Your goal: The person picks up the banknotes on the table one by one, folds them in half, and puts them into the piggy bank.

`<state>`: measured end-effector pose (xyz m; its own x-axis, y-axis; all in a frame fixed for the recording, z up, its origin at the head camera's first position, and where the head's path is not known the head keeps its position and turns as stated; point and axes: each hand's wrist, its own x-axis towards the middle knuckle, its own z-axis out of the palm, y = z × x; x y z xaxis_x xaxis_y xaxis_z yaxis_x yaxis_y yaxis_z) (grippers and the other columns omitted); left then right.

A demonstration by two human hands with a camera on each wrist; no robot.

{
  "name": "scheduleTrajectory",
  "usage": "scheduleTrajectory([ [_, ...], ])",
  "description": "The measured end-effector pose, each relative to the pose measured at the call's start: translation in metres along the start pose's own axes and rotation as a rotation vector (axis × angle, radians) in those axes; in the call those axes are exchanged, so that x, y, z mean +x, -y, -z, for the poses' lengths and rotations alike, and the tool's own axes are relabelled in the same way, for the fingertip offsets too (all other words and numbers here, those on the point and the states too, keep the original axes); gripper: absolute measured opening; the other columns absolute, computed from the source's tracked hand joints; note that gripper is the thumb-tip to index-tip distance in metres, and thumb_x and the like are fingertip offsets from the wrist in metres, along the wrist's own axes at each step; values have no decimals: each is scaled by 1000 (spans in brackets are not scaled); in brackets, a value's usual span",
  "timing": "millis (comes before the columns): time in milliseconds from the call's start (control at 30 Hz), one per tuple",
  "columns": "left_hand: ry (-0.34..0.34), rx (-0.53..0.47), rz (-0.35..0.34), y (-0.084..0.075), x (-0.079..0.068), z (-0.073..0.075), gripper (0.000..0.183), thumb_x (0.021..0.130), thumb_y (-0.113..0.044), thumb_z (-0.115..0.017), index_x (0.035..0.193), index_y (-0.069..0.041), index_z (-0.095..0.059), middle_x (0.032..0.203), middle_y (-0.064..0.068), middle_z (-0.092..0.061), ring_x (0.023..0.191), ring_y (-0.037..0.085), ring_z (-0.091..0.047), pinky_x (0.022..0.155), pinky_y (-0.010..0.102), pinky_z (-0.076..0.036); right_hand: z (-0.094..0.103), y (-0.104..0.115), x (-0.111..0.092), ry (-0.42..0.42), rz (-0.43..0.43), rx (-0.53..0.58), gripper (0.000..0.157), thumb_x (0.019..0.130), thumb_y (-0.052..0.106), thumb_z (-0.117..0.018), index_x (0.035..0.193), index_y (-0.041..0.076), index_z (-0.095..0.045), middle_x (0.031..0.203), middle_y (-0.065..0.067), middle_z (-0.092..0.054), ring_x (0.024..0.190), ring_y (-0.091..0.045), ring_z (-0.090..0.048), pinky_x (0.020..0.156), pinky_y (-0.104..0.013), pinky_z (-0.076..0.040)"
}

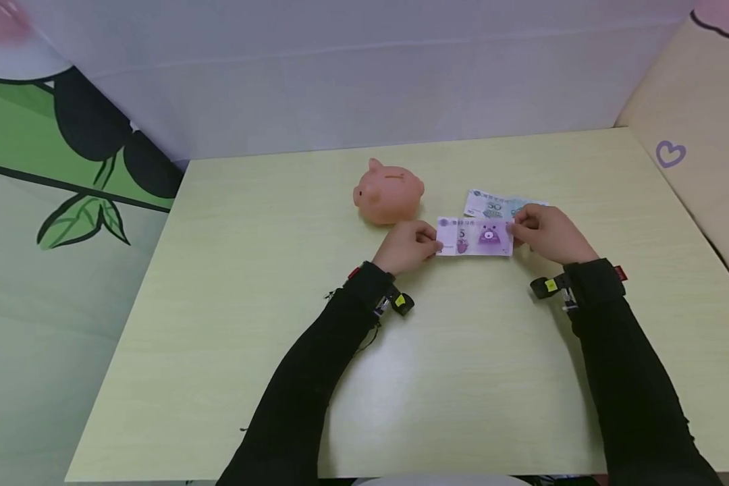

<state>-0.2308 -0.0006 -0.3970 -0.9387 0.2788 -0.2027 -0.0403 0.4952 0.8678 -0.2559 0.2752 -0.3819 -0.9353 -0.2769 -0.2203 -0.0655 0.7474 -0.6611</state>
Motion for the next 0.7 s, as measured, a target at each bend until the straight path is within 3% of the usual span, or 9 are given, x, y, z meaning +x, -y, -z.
scheduleTrajectory([
  [300, -63, -171, -18, 1, -14, 12, 17, 92, -8, -67, 104, 4, -64, 91, 15, -66, 72, 16, -65, 72, 27, -60, -4, 17, 0, -136, 72, 59, 27, 99, 26, -59, 110, 1, -58, 84, -13, -68, 68, -20, -54, 54, -25, -41],
  [533, -124, -207, -60, 0, -23, 25, 14, 92, -7, -67, 101, 4, -65, 95, 17, -66, 72, 18, -64, 70, 25, -59, -7, 34, 2, -222, 114, 109, 22, 99, 23, -59, 107, 3, -61, 83, -11, -65, 67, -17, -52, 55, -24, -41],
  [700, -171, -232, -92, -2, -30, 36, 14, 92, -6, -66, 99, 5, -68, 93, 18, -67, 72, 17, -65, 70, 26, -59, -9, 47, 3, -252, 145, 181, 20, 98, 21, -60, 105, 2, -62, 79, -3, -65, 68, -20, -57, 59, -20, -48],
])
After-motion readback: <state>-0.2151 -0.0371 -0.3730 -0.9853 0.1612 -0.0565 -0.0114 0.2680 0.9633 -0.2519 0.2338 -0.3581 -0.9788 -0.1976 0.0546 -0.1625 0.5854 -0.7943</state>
